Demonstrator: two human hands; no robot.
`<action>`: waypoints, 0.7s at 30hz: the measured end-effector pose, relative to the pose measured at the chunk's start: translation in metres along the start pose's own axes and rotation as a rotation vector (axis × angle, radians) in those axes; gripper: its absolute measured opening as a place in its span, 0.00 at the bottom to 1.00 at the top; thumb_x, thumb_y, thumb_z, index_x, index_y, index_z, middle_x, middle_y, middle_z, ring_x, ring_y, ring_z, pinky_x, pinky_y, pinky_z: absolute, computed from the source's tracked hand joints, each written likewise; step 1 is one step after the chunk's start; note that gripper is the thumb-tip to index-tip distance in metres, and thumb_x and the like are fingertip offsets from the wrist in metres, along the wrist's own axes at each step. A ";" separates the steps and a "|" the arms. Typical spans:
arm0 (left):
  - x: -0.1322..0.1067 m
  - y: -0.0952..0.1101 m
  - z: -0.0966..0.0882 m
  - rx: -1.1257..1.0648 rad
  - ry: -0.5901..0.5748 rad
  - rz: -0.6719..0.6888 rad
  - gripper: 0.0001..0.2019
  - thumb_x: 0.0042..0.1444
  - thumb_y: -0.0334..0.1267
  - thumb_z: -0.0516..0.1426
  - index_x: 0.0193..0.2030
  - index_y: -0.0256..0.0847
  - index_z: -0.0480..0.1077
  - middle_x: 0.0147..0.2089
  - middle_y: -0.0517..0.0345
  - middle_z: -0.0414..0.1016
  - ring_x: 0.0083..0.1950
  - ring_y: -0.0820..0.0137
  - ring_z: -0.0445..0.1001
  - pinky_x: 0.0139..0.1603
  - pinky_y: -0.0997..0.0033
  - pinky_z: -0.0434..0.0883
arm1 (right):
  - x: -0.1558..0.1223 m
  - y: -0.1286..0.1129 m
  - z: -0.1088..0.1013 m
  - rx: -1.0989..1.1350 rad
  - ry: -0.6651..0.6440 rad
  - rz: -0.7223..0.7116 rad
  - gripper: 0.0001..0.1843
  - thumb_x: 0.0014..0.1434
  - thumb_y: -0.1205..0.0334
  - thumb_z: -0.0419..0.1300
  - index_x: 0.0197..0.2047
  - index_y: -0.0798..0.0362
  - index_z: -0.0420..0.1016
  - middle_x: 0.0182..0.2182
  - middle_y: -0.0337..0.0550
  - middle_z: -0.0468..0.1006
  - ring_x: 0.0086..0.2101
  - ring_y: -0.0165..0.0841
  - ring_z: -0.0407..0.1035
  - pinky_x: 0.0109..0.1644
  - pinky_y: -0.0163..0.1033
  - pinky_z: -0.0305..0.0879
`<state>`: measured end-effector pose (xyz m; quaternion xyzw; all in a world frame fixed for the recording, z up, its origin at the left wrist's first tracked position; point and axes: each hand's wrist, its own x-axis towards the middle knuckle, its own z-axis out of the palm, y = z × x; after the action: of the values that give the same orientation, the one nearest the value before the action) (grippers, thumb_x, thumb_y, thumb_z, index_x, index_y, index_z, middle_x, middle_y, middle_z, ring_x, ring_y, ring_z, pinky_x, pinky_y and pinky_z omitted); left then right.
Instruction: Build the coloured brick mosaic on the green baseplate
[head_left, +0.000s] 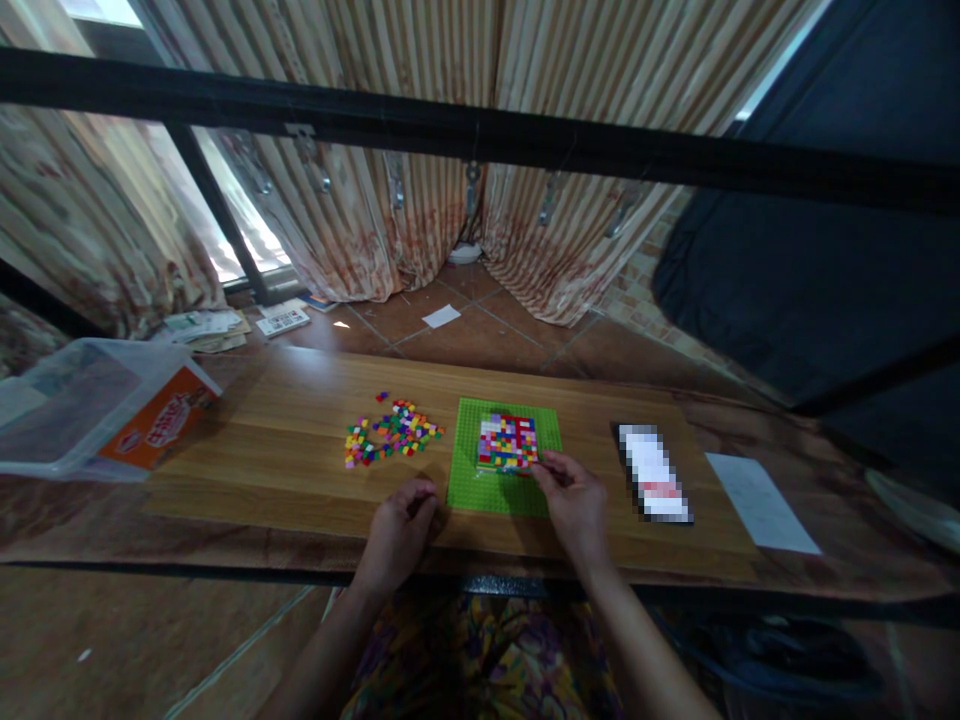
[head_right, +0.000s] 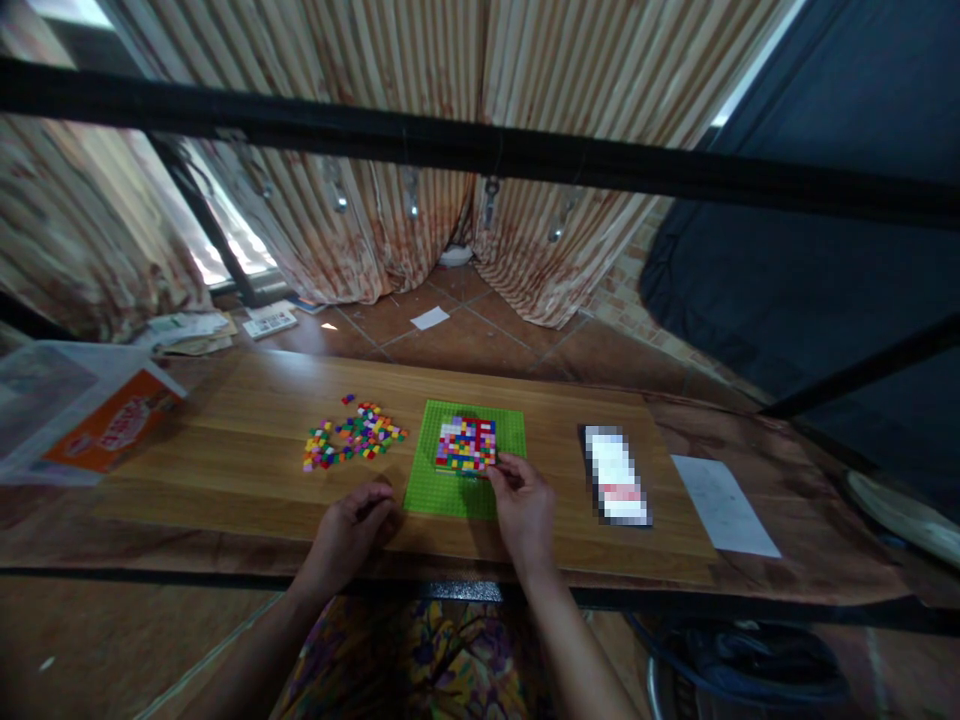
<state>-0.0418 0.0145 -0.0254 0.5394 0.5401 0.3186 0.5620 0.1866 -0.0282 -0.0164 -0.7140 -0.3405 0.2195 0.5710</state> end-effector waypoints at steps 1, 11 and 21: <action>-0.001 0.002 0.000 -0.003 0.006 -0.005 0.11 0.49 0.46 0.59 0.35 0.42 0.71 0.24 0.64 0.71 0.24 0.73 0.69 0.25 0.76 0.67 | 0.001 0.001 0.001 0.020 0.000 0.009 0.18 0.48 0.51 0.67 0.39 0.54 0.79 0.34 0.48 0.83 0.35 0.38 0.76 0.42 0.44 0.73; -0.002 0.003 0.002 -0.019 0.002 -0.015 0.10 0.49 0.45 0.59 0.34 0.42 0.71 0.24 0.64 0.70 0.24 0.73 0.69 0.25 0.76 0.66 | 0.008 0.006 0.002 0.224 -0.045 0.176 0.22 0.37 0.50 0.73 0.35 0.54 0.80 0.29 0.42 0.81 0.29 0.33 0.73 0.35 0.40 0.70; -0.004 0.007 0.002 -0.050 0.000 -0.025 0.10 0.49 0.46 0.59 0.33 0.42 0.70 0.24 0.65 0.69 0.23 0.74 0.68 0.24 0.76 0.66 | 0.002 0.007 0.000 0.367 -0.026 0.277 0.22 0.42 0.45 0.70 0.33 0.54 0.79 0.27 0.42 0.80 0.26 0.30 0.72 0.32 0.37 0.70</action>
<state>-0.0393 0.0120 -0.0181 0.5185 0.5385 0.3249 0.5793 0.1897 -0.0278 -0.0226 -0.6351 -0.2009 0.3635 0.6513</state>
